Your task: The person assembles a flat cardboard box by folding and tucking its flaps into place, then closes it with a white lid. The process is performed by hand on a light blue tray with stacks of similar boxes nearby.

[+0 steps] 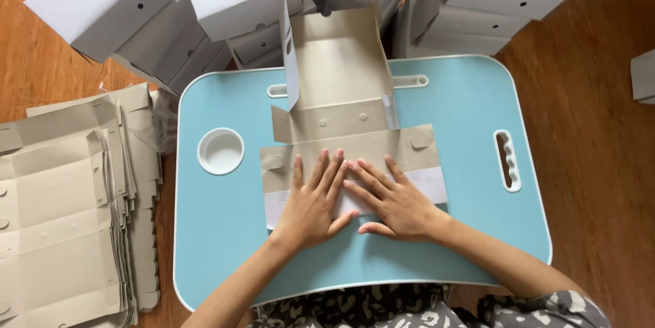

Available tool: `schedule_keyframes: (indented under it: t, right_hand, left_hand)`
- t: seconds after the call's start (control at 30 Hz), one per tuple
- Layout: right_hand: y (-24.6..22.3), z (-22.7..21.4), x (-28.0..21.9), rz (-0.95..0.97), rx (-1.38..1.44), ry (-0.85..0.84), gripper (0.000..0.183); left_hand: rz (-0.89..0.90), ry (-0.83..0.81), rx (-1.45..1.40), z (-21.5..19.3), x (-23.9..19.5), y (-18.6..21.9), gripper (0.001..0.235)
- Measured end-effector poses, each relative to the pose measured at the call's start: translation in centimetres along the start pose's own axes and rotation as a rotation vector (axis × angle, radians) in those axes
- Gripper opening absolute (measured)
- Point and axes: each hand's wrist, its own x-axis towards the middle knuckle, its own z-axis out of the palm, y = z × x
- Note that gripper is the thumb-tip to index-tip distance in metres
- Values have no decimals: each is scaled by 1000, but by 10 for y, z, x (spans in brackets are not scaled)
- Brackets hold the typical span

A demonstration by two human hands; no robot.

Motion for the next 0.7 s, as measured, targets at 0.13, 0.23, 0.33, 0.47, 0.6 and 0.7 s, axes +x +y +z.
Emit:
schedule_keyframes:
  t: [0.13,0.23,0.33,0.47,0.6,0.7]
  right_hand:
    - [5,4,-2,23,-21,5,87]
    - [18,5,-4,30,2,-16,77]
    - [38,3,-12,73,4,-68,73]
    - [55,2,-24,169,-19,-81,69]
    - [54,-5,-22,223,48,-76,66]
    - [48,1,-19,223,-34,163,59]
  left_hand:
    - [0,0,19,4,3,-1,92]
    - [-12,9,-13,10,3,-12,93]
    - [-31,10,-55,18,-1,-28,85]
    - [-102,7,-64,21,-5,-41,74]
    - [-105,65,-97,13,-3,-38,70]
    - [-71,275,-187,3,-1,-29,58]
